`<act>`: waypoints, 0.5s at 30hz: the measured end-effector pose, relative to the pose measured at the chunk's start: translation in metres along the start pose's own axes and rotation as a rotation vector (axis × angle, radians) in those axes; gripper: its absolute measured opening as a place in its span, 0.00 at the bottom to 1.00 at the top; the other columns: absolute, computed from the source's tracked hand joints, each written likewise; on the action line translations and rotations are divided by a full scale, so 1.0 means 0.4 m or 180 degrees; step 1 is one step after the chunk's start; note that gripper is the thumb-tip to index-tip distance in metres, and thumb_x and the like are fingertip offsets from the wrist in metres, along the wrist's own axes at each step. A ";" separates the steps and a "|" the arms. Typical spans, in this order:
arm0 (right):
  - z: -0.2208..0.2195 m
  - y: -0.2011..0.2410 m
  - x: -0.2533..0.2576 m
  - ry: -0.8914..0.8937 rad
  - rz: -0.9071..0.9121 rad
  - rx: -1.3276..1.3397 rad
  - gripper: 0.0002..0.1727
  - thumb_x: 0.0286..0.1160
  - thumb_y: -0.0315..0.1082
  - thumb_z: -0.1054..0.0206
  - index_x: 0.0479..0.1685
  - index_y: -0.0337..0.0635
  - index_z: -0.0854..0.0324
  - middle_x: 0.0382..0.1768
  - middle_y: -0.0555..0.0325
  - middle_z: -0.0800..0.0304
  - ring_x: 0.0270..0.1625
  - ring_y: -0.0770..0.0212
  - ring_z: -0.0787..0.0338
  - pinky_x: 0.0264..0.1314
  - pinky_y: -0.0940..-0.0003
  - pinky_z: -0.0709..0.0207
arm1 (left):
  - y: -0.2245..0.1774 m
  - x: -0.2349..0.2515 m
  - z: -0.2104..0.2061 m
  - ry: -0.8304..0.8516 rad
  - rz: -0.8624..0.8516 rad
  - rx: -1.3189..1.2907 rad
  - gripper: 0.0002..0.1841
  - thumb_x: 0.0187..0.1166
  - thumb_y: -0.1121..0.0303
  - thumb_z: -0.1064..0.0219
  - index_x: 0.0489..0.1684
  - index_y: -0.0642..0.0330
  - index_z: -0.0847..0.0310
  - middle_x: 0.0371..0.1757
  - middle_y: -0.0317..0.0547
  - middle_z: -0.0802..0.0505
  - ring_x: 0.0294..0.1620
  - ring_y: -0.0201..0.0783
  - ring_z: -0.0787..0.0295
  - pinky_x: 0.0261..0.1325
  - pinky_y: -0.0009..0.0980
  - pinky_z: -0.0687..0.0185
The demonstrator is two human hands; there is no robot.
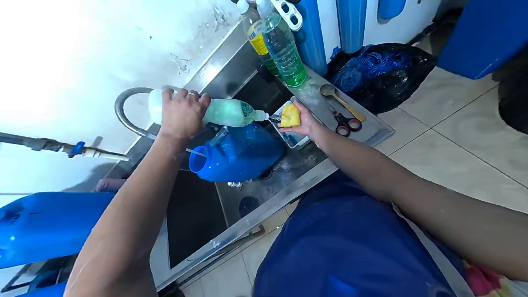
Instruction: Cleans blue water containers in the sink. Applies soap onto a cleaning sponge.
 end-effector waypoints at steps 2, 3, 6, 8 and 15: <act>-0.005 0.004 -0.004 0.0005 0.0007 0.0089 0.36 0.88 0.65 0.53 0.83 0.51 0.40 0.69 0.38 0.25 0.65 0.37 0.17 0.58 0.37 0.18 | -0.006 0.003 0.016 -0.0037 -0.0020 0.0056 0.25 0.58 0.84 0.20 0.58 0.71 0.17 0.50 0.75 0.10 0.58 0.76 0.15 0.68 0.75 0.36; -0.010 0.004 -0.007 0.0011 0.0004 0.0108 0.35 0.89 0.64 0.53 0.83 0.49 0.40 0.67 0.38 0.25 0.63 0.38 0.17 0.57 0.38 0.17 | -0.008 0.006 0.019 -0.0042 -0.0031 0.0074 0.24 0.57 0.84 0.19 0.57 0.72 0.16 0.49 0.75 0.10 0.58 0.76 0.15 0.67 0.75 0.36; -0.024 0.010 -0.017 0.0049 -0.0005 0.0220 0.28 0.92 0.51 0.48 0.82 0.47 0.40 0.66 0.39 0.23 0.62 0.41 0.15 0.59 0.42 0.15 | -0.009 0.013 0.011 -0.0036 -0.0040 0.0072 0.26 0.52 0.83 0.15 0.54 0.72 0.16 0.51 0.74 0.10 0.60 0.76 0.16 0.65 0.76 0.36; -0.036 0.014 -0.027 0.0205 -0.0025 0.0268 0.23 0.94 0.44 0.50 0.80 0.44 0.39 0.63 0.41 0.19 0.59 0.45 0.11 0.58 0.51 0.12 | -0.007 0.021 -0.019 0.0070 0.0094 -0.0099 0.27 0.50 0.83 0.15 0.55 0.71 0.16 0.55 0.73 0.11 0.64 0.76 0.18 0.66 0.77 0.38; -0.047 -0.130 -0.054 0.0128 -0.0490 -0.1476 0.33 0.90 0.67 0.65 0.38 0.48 0.29 0.18 0.65 0.29 0.15 0.70 0.28 0.17 0.75 0.30 | -0.189 0.126 -0.133 -0.0333 0.1174 -0.3881 0.45 0.50 0.79 0.13 0.77 0.70 0.29 0.66 0.67 0.13 0.67 0.58 0.14 0.70 0.56 0.19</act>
Point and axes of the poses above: each hand's wrist, its own x-axis towards the middle knuckle, its own z-axis out of the back of the hand, y = z × x, the point moved 6 cm from there along x, towards the middle knuckle
